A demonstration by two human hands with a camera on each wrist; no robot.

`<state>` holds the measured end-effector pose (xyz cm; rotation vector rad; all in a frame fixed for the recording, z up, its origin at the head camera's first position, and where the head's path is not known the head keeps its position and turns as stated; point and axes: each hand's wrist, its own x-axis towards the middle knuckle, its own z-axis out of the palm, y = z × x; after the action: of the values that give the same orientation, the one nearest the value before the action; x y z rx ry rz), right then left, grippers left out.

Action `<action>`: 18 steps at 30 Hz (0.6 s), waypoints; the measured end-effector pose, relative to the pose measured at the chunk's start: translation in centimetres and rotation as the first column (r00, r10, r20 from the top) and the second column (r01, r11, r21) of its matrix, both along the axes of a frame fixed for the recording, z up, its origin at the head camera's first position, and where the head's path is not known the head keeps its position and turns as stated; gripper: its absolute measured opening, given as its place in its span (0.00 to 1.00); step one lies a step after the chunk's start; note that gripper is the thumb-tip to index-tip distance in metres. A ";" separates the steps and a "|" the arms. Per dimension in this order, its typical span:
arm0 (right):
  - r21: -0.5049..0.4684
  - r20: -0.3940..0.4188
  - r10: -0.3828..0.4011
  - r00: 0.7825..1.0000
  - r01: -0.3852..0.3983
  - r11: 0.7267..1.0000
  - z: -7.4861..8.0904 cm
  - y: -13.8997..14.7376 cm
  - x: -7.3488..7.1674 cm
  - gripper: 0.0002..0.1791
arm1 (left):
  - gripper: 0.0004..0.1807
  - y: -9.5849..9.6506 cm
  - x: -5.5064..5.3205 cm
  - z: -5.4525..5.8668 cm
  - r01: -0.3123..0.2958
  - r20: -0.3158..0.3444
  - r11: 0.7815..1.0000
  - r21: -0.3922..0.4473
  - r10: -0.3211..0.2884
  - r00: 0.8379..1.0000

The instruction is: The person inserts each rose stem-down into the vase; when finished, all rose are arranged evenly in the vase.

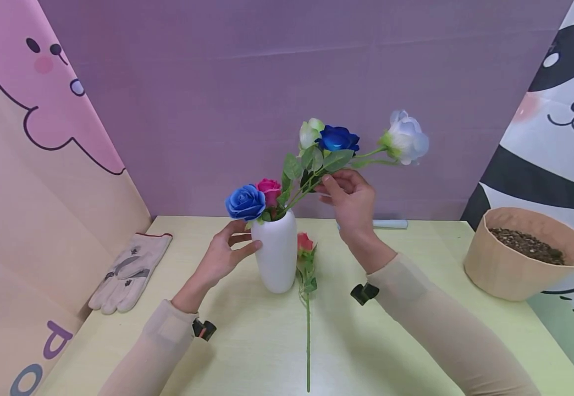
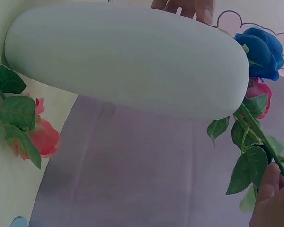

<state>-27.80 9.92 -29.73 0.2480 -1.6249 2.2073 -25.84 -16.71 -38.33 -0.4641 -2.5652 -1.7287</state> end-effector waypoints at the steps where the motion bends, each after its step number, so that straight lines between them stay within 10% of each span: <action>1: -0.005 0.008 0.004 1.000 -0.004 1.000 0.0 0.0 0.0 0.05 | 0.35 0.1 0.0 0.0 -0.002 0.002 1.000 -0.001 0.002 1.000; 18: 0.019 0.077 0.051 0.996 -0.053 0.998 -0.6 -1.2 -0.6 0.06 | 0.35 0.1 0.2 0.1 -0.007 0.004 1.000 -0.009 0.007 1.000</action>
<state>-28.38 8.67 -30.37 0.2168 -1.7004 2.2652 -25.63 -16.57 -38.25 -0.4527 -2.5752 -1.7181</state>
